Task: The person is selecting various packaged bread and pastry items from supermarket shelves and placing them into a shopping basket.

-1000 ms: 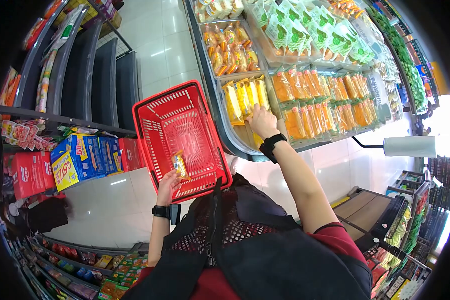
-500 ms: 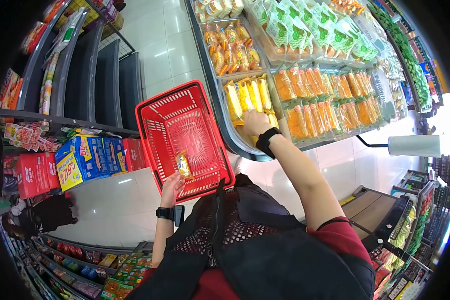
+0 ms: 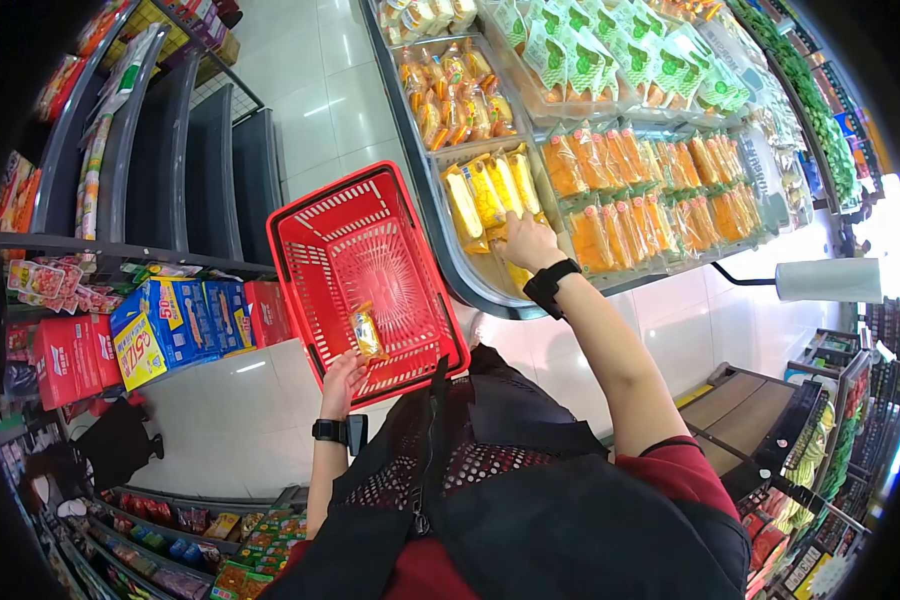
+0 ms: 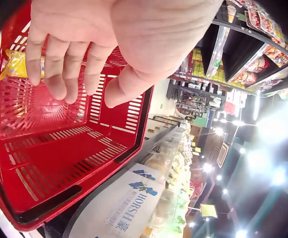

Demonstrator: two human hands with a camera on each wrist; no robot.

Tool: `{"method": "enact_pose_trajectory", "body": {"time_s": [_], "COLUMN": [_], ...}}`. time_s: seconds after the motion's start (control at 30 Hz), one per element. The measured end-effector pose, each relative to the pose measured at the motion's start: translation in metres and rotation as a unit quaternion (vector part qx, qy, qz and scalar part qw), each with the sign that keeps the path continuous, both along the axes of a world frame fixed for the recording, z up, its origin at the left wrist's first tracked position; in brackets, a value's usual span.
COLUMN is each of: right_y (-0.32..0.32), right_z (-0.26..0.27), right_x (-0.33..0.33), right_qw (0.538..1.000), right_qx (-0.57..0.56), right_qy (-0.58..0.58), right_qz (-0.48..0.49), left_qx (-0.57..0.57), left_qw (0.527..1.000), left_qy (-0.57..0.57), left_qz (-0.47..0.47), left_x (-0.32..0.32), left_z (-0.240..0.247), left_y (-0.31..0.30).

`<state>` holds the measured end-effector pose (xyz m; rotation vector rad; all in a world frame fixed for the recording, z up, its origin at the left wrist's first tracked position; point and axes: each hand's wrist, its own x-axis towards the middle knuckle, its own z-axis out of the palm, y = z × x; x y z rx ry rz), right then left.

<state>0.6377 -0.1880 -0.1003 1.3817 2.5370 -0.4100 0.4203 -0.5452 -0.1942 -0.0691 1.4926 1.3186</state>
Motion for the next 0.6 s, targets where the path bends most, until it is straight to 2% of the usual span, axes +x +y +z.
{"method": "enact_pose_trajectory", "body": {"time_s": [0.03, 0.13, 0.17, 0.23, 0.27, 0.3, 0.37, 0.5, 0.6], "right_y": [-0.001, -0.005, -0.004, -0.001, -0.001, 0.002, 0.007, 0.005, 0.009], "right_z": [0.005, 0.015, 0.011, -0.003, -0.010, -0.017, -0.017, 0.000, -0.004], "right_x": [0.003, 0.011, 0.011, 0.010, 0.011, 0.012, 0.006, 0.007, 0.012], "right_qw": [1.000, 0.977, 0.977, 0.924, 0.906, 0.906, 0.892, 0.898, 0.898], "right_qx": [0.000, 0.078, 0.079, 0.051, 0.098, 0.096, 0.101, 0.107, 0.089], "right_qy": [-0.001, 0.118, 0.117, 0.083, 0.077, 0.078, -0.010, -0.127, -0.121], "right_qz": [-0.001, 0.159, 0.156, 0.370, 0.403, 0.404, 0.440, 0.408, 0.413], "left_qx": [-0.002, -0.006, -0.007, -0.009, -0.012, -0.014, 0.000, -0.005, -0.014], "left_qw": [1.000, 1.000, 1.000, 1.000, 1.000, 1.000, 0.999, 0.999, 0.999], "left_qy": [0.000, 0.004, 0.008, 0.006, 0.005, 0.005, 0.012, 0.019, 0.018], "left_qz": [-0.005, -0.017, -0.019, -0.024, -0.027, -0.026, -0.040, -0.046, -0.040], "left_x": [-0.001, -0.004, -0.004, -0.006, -0.006, -0.005, -0.004, -0.008, -0.005], "left_z": [-0.001, -0.005, -0.006, -0.005, -0.004, -0.002, 0.002, -0.001, 0.000], "left_y": [0.000, 0.003, 0.006, 0.012, 0.015, 0.015, 0.016, 0.019, 0.015]}}
